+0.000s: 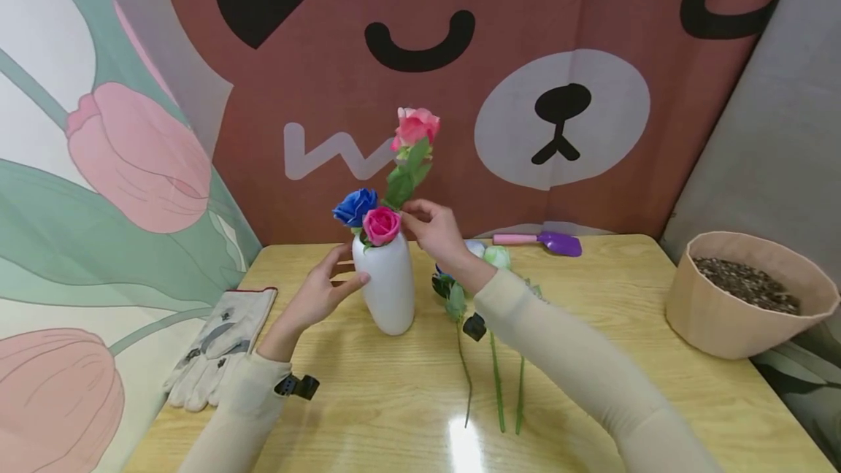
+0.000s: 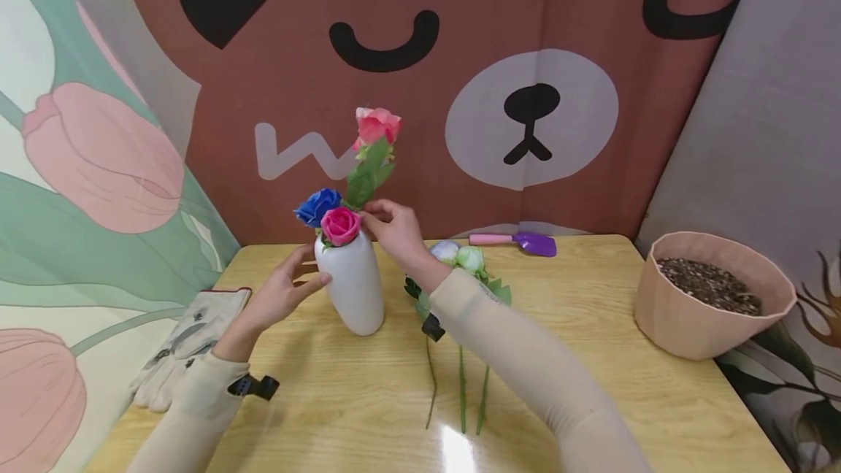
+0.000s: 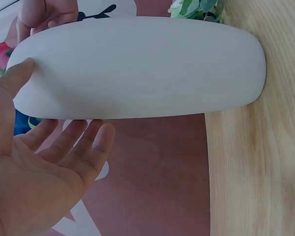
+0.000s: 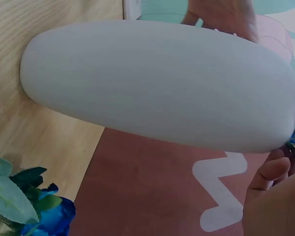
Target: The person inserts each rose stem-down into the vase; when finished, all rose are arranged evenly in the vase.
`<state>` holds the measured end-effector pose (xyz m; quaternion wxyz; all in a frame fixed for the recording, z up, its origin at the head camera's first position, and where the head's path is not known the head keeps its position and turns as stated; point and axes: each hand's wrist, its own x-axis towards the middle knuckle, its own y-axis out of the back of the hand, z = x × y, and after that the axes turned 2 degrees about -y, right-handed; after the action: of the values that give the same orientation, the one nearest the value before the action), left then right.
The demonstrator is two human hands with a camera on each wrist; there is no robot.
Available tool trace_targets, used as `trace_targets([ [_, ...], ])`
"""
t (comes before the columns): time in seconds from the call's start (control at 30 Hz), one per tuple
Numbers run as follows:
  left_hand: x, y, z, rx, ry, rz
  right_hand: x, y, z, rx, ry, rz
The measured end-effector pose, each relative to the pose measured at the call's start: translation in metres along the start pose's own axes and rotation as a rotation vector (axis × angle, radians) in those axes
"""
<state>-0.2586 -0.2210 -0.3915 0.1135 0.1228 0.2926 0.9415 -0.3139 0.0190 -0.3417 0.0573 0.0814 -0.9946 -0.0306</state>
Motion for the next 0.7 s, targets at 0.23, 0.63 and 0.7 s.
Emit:
trace_targets([
  [0.23, 0.0006, -0.0007, -0.0012, -0.005, 0.003, 0.003, -0.0011, -0.0029, 0.0012, -0.013, -0.011, 0.016],
  [0.63, -0.0008, -0.0007, -0.0014, -0.001, 0.003, 0.003, 0.0033, -0.0071, 0.0021, -0.026, 0.004, -0.023],
  [0.7, -0.0009, -0.0008, -0.0007, 0.003, 0.002, 0.002, 0.0038, -0.0054, 0.0024, -0.065, -0.007, -0.036],
])
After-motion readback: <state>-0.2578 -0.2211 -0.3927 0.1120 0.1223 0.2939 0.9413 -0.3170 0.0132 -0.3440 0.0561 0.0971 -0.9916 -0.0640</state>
